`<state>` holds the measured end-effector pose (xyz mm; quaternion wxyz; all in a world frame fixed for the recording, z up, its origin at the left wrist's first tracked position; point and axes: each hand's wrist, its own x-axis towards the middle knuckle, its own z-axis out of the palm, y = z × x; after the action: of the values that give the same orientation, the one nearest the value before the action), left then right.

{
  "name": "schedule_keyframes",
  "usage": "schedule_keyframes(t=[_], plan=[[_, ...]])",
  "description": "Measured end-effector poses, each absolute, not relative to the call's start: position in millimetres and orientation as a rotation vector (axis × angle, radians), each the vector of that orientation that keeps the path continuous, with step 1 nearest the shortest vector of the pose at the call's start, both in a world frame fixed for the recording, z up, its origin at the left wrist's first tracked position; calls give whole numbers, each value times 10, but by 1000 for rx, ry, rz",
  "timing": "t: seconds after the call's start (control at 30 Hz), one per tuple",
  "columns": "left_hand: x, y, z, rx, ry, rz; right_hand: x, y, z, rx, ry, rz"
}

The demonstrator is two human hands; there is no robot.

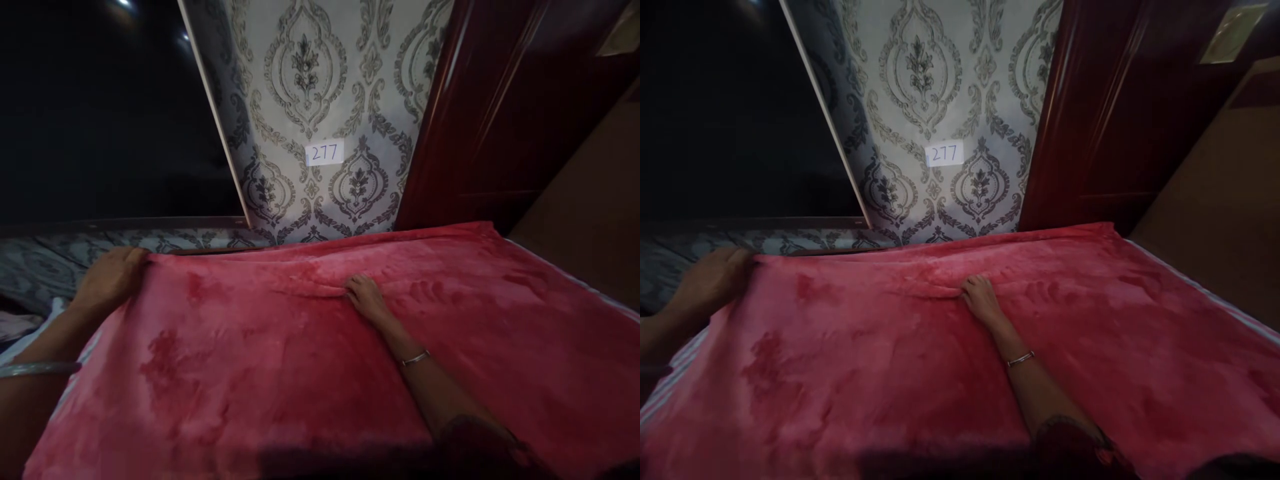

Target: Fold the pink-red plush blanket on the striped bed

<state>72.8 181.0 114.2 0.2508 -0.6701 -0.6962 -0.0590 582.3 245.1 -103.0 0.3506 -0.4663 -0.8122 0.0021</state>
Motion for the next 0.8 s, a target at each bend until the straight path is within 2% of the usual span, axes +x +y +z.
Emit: schedule_keyframes(t=[0.13,0.53,0.8], plan=[[769,1777,1091,-1866,-1901,12,5920,2451,-940,-1222,-1941,-30],[707,1782,735,-1849,-2153,-25,6055,2336,-829,-1203,-1871,14],[665,1653,703,-2166,-1792,221,6183,2397,-991,-1289,-2016,-21]])
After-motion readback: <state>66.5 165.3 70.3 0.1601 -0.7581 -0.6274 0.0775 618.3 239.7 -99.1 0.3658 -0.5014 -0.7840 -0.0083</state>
